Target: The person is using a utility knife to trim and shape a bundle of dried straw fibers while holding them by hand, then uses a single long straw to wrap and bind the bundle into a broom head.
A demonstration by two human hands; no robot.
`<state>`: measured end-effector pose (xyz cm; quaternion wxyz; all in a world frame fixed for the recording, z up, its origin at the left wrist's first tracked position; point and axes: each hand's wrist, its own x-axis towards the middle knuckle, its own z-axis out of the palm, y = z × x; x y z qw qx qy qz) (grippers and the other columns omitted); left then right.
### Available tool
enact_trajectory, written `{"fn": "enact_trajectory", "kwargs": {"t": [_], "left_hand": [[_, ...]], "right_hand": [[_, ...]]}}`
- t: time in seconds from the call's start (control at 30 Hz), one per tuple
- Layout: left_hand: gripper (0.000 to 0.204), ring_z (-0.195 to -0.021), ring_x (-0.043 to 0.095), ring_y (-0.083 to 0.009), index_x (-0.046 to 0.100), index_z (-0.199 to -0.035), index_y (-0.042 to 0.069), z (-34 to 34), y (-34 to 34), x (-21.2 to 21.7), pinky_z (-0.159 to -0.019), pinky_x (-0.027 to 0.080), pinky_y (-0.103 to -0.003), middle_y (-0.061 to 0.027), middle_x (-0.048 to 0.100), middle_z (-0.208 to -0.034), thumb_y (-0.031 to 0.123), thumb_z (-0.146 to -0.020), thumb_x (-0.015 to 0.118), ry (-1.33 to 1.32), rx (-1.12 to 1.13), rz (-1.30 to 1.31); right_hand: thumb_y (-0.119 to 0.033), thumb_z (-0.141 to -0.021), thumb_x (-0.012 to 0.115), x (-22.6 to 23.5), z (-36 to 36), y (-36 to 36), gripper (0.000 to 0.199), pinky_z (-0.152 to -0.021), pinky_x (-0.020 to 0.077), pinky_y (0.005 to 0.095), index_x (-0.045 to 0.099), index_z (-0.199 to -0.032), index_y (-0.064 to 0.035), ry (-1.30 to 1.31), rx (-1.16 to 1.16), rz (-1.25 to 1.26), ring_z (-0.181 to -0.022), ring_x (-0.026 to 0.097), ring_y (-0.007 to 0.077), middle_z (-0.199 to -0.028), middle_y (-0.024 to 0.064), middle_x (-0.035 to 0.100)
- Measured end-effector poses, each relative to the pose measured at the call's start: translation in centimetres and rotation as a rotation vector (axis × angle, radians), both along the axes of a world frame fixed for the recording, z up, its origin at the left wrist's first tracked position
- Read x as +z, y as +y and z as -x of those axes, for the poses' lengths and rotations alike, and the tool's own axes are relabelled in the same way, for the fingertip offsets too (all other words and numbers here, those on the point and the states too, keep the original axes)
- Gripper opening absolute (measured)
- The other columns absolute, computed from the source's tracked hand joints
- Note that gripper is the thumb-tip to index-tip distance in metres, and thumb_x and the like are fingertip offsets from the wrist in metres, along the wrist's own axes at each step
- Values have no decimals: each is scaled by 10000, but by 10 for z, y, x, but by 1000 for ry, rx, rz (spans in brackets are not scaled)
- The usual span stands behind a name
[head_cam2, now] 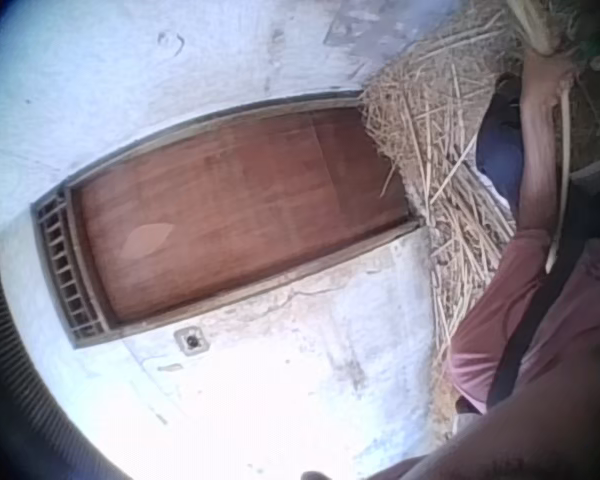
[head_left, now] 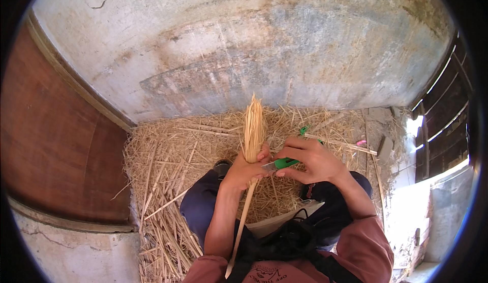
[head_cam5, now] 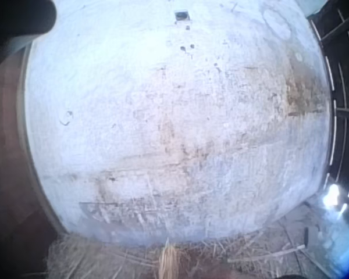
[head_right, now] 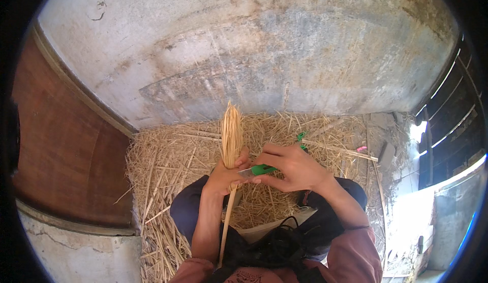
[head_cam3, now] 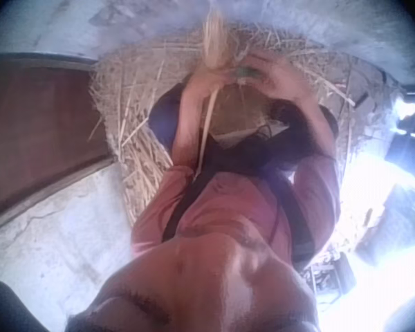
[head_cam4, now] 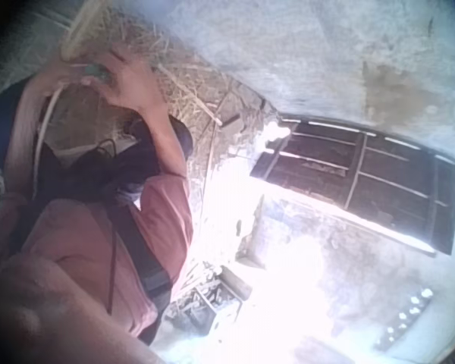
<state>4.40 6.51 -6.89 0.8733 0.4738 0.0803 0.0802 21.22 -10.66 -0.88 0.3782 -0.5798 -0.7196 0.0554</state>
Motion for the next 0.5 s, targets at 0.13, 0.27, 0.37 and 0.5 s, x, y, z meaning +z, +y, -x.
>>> {"fn": "enact_trajectory", "kwargs": {"t": [0.13,0.27,0.37,0.5], "left_hand": [[659,-859,666,-91,549,-1322,13,0,-15,22,-652,537,-243,-79,674,-1092,-163,-706,701,28,88,-72],[949,-872,658,-95,406,-1589,19,-1,-18,27,-692,547,-248,-65,673,-1161,-159,-708,711,-21,43,-40],[975,-858,642,-89,388,-1613,30,-1,-18,27,-705,540,-245,-39,674,-1131,-154,-714,718,-23,6,-23],[979,-842,626,-74,393,-1611,33,-2,-19,27,-700,535,-249,-7,674,-1058,-133,-717,757,-14,-7,-40]], "right_hand": [[-277,-889,816,-8,7,4,278,-576,527,410,705,-1073,-100,-36,-108,-112,-709,679,301,-900,82,621],[-306,-885,812,-5,7,4,282,-552,516,399,718,-1070,-115,-157,-139,-130,-674,672,288,-874,70,626],[-326,-879,813,-2,7,6,281,-538,508,391,728,-1056,-125,-213,-146,-150,-666,672,278,-848,61,625],[-326,-871,818,-5,4,7,276,-533,510,387,739,-1048,-129,-199,-124,-141,-661,680,268,-872,57,652]]}}
